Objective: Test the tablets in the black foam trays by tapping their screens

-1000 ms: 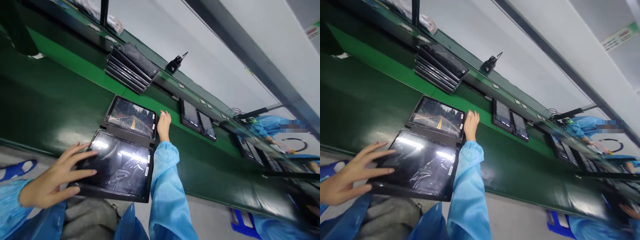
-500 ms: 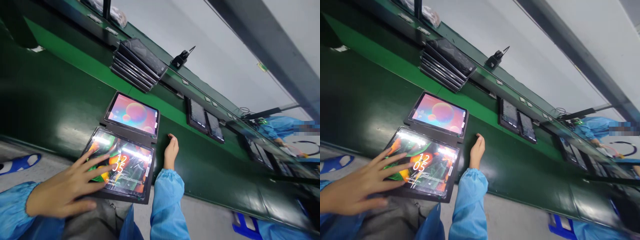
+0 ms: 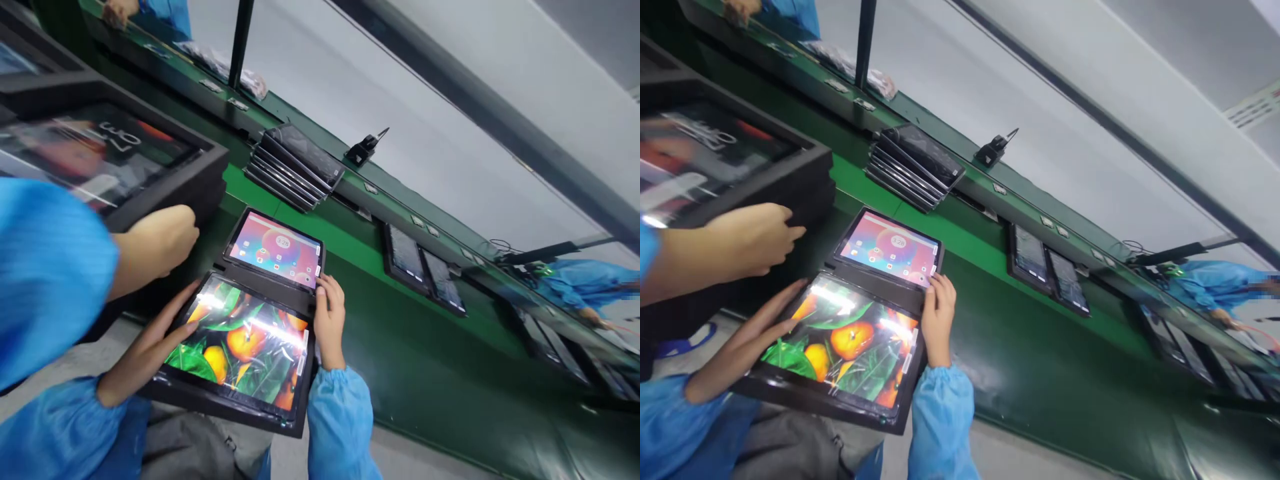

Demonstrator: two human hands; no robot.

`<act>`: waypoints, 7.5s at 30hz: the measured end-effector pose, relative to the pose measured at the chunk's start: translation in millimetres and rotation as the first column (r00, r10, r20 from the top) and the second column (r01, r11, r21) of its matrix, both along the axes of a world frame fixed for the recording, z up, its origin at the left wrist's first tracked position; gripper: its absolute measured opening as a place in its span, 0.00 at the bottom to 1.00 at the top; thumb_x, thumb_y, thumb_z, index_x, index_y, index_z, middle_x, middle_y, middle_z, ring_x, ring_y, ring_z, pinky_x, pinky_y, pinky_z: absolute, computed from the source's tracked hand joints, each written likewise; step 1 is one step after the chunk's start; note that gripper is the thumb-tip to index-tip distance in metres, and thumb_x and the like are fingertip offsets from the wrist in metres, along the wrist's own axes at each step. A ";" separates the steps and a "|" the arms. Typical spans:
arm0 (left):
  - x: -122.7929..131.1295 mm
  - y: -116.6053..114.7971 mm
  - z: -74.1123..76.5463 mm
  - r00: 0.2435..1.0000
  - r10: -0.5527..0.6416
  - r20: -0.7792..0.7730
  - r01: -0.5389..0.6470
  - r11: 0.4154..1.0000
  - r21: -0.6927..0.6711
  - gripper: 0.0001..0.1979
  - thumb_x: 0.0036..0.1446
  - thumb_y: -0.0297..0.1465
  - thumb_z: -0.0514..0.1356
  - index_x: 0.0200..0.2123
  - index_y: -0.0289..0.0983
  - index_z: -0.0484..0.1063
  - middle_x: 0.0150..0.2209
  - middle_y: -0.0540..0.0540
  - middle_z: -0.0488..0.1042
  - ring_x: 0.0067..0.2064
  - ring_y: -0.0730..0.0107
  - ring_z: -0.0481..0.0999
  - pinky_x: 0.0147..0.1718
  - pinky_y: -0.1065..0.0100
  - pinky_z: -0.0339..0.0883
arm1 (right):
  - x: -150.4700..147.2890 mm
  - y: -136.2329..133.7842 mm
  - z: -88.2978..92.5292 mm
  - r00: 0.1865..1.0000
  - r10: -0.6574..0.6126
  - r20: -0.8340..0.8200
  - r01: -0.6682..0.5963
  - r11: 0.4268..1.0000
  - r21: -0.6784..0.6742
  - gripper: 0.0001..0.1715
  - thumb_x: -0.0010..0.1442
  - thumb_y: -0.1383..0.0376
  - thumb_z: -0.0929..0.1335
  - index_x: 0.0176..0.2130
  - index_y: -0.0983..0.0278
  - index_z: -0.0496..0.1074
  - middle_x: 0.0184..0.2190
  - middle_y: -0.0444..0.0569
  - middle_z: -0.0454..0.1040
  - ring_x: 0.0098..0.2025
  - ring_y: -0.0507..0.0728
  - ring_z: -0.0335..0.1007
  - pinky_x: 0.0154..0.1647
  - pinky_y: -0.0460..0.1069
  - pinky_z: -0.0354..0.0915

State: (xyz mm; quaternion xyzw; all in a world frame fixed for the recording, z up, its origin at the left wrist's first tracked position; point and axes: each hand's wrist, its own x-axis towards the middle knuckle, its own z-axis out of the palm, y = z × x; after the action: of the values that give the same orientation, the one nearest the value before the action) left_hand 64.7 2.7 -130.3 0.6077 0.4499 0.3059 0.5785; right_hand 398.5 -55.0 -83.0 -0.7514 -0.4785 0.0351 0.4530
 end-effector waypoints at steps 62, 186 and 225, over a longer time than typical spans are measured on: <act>100.7 98.4 24.4 0.979 0.146 -0.145 -0.072 0.904 0.420 0.23 0.67 0.49 0.50 0.57 0.45 0.69 0.60 0.43 0.68 0.65 0.50 0.64 0.70 0.46 0.51 | 72.7 56.9 -37.4 0.751 0.183 -0.634 -0.194 0.980 0.052 0.58 0.51 0.57 0.73 0.72 0.55 0.47 0.75 0.46 0.44 0.77 0.60 0.38 0.75 0.62 0.43; 72.3 67.7 13.3 0.992 -0.041 -0.120 0.092 0.889 0.449 0.32 0.69 0.52 0.38 0.57 0.47 0.74 0.72 0.46 0.53 0.75 0.49 0.41 0.71 0.39 0.39 | -117.4 -141.8 6.3 0.986 -0.124 -0.110 0.116 0.991 -0.073 0.23 0.72 0.60 0.60 0.63 0.54 0.67 0.69 0.50 0.62 0.73 0.66 0.52 0.72 0.68 0.48; 16.0 -11.5 2.8 0.992 0.053 0.111 -0.066 0.991 0.113 0.29 0.65 0.45 0.54 0.68 0.54 0.57 0.70 0.49 0.59 0.70 0.52 0.60 0.69 0.48 0.55 | -95.7 -163.0 -3.5 0.736 -0.385 -0.557 0.273 0.922 -0.276 0.39 0.66 0.43 0.64 0.69 0.55 0.58 0.70 0.50 0.60 0.73 0.64 0.53 0.74 0.64 0.47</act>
State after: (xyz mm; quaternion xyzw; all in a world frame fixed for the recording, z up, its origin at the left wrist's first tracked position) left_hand 80.8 -8.8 -127.4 0.6095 0.4174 0.3811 0.5559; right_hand 302.8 -218.1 -86.5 -0.8105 -0.1640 0.2327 0.5120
